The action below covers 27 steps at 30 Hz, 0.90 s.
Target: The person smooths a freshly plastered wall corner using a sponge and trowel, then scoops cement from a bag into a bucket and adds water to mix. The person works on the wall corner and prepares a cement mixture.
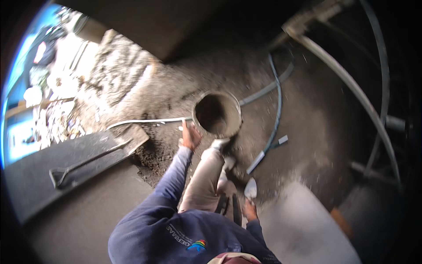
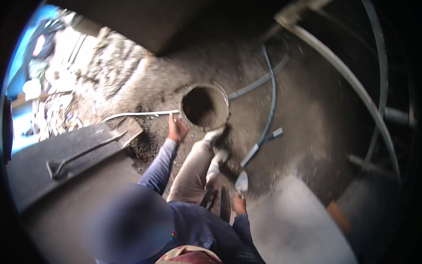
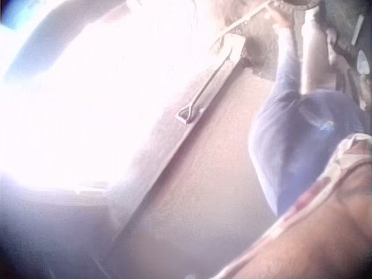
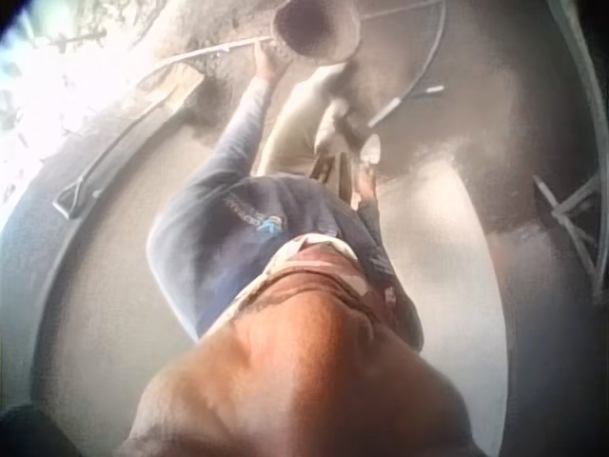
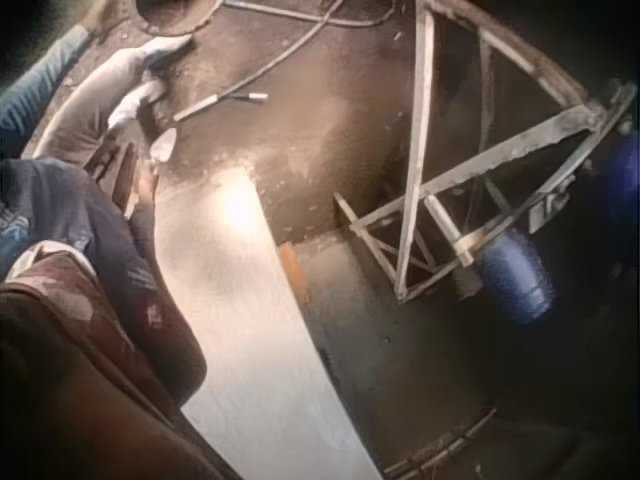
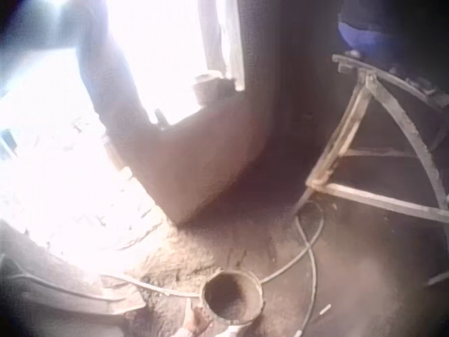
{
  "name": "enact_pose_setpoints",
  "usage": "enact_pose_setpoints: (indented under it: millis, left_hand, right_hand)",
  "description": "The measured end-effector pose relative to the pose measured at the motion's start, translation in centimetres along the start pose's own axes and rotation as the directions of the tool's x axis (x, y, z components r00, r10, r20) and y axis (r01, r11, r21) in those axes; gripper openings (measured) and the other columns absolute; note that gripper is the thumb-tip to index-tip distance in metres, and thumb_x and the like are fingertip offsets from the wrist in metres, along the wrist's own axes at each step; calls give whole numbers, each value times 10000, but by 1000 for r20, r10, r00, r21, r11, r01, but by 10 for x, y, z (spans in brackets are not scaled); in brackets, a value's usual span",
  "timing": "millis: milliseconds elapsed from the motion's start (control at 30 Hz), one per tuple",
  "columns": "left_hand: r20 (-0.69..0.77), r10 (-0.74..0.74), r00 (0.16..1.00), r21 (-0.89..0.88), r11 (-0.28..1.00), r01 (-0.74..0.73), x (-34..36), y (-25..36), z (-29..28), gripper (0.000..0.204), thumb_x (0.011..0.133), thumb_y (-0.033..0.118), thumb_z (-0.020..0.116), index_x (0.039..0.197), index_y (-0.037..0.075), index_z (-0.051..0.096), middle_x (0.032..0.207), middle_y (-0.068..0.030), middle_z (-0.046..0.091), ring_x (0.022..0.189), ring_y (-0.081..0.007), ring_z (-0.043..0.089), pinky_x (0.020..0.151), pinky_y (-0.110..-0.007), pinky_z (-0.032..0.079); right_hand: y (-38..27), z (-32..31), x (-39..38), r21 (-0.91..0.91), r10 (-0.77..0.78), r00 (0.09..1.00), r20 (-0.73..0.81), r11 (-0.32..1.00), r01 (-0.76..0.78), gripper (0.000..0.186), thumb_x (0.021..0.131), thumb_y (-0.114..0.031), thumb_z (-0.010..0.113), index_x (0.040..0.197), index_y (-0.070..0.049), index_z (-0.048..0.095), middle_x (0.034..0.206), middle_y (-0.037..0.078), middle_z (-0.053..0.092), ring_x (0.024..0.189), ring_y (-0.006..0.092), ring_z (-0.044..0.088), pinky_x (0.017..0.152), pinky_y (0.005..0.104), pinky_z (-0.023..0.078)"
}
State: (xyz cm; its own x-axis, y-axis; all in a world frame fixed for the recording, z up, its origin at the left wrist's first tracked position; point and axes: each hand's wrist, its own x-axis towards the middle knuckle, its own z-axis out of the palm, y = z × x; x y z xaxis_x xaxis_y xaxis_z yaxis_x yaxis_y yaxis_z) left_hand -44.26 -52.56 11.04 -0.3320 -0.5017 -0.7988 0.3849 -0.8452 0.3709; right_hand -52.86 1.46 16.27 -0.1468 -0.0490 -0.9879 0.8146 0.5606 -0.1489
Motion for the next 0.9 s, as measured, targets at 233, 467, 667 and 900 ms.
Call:
enact_pose_setpoints:
  millis: [233,467,667,900]
  left_hand:
    - [-109,264,958,-363,887,-286,-149,87,-79,868,1065,780,328,1509,66,542,1455,-166,656,1326,-335,626,1135,-507,481]
    - [-580,274,767,-370,751,-547,-197,140,-198,919,1003,847,322,1408,64,584,1283,-168,684,1049,-297,613,878,-465,481]
    - [-714,110,691,-522,573,-631,-227,190,-224,1045,965,868,366,1614,50,396,1580,-181,504,1418,-332,487,1191,-502,356]
    - [-723,115,681,-534,533,-656,-234,252,-213,976,987,827,398,1603,71,423,1478,-113,562,1310,-291,551,1142,-467,394]
  right_hand:
    - [-89,-60,32,-358,-151,985,-88,927,110,232,1054,-296,658,1055,-84,564,661,40,528,490,212,550,450,403,467]
    - [-239,78,17,-642,-213,964,-159,764,63,208,1076,-231,609,1089,-32,551,617,67,519,420,208,510,385,403,452]
    - [-366,259,13,-609,-373,898,233,664,434,191,1081,-230,623,1116,-50,566,672,57,537,456,192,526,392,379,441]
    - [-451,513,-72,-710,-462,785,412,377,594,275,1083,-327,625,1140,-71,545,775,27,575,535,134,566,444,329,477]
